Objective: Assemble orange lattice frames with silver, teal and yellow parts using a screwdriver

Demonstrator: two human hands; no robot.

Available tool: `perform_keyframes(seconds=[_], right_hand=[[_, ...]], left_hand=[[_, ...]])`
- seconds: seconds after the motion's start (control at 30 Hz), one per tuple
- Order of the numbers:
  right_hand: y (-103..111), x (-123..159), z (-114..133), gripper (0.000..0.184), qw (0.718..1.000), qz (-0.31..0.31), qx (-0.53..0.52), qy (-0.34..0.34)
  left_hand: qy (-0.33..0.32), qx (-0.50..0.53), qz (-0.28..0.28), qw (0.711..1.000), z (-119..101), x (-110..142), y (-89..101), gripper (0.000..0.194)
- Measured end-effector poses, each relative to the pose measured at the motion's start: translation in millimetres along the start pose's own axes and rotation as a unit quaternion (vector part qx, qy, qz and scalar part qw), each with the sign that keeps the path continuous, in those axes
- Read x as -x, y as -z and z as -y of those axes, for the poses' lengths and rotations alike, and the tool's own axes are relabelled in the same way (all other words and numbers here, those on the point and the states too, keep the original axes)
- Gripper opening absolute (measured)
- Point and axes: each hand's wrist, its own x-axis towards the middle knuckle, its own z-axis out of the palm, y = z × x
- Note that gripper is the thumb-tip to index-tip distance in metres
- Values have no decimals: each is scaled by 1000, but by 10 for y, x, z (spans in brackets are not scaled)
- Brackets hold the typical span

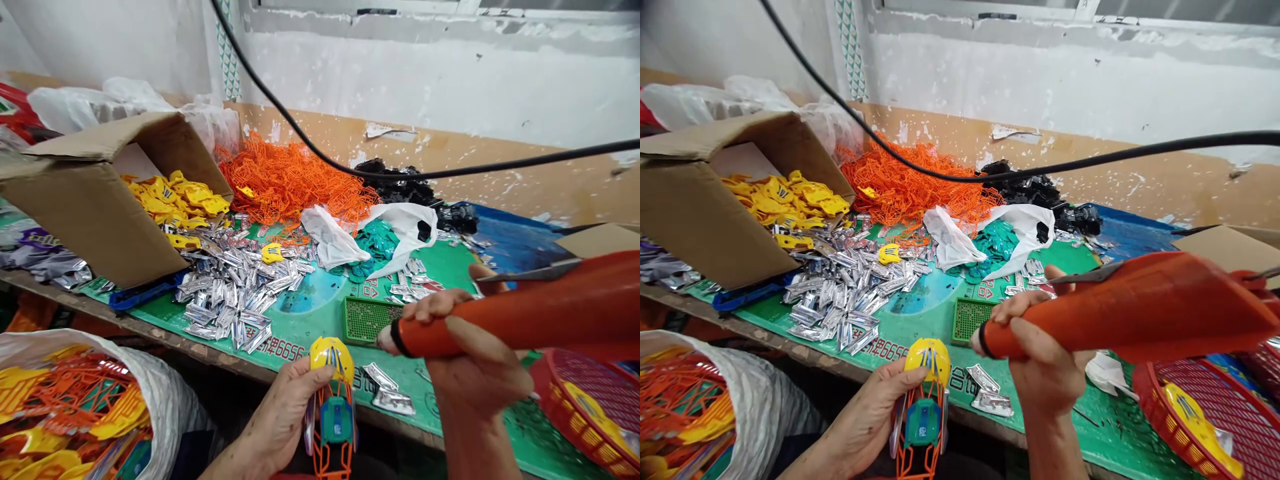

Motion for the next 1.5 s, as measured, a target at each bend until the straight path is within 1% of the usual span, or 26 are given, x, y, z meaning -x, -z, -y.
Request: perform_keyframes(seconds=[0.1,0.2,0.33,0.43,0.57,0.77,0.9,1.07,1.23,1.3,1.5], right_hand=[[41,-240,-111,33,997,-54,38,37],[64,-393,-315,37,995,-68,57,42],[117,-445,-584,20,992,-69,93,46],[158,-435,-692,15,991,-69,105,43],[161,-432,-723,13,991,-63,112,41],[136,-450,-741,12,992,-52,111,42],[134,-436,-757,14,992,-45,108,40],[135,-420,-758,14,991,-44,116,42],[154,-426,-771,14,988,-45,141,45],[157,-423,-773,15,985,-46,157,45],[136,-407,-756,15,982,-54,176,33]], left_hand=[[9,-21,3,1000,-12,3,4,36],[18,-22,-2,1000,-24,5,7,35],[32,-12,2,999,-59,16,1,34],[42,-9,-4,999,-71,16,-7,35],[47,-22,-8,999,-47,-17,-5,37],[23,-52,3,998,-35,-55,29,38],[18,-73,-13,997,-42,-42,45,36],[13,-57,-25,998,-74,-38,34,37],[11,-25,10,1000,-98,-44,19,39],[7,-16,15,1000,-95,-45,22,39],[3,-49,-2,999,-60,-69,81,37]])
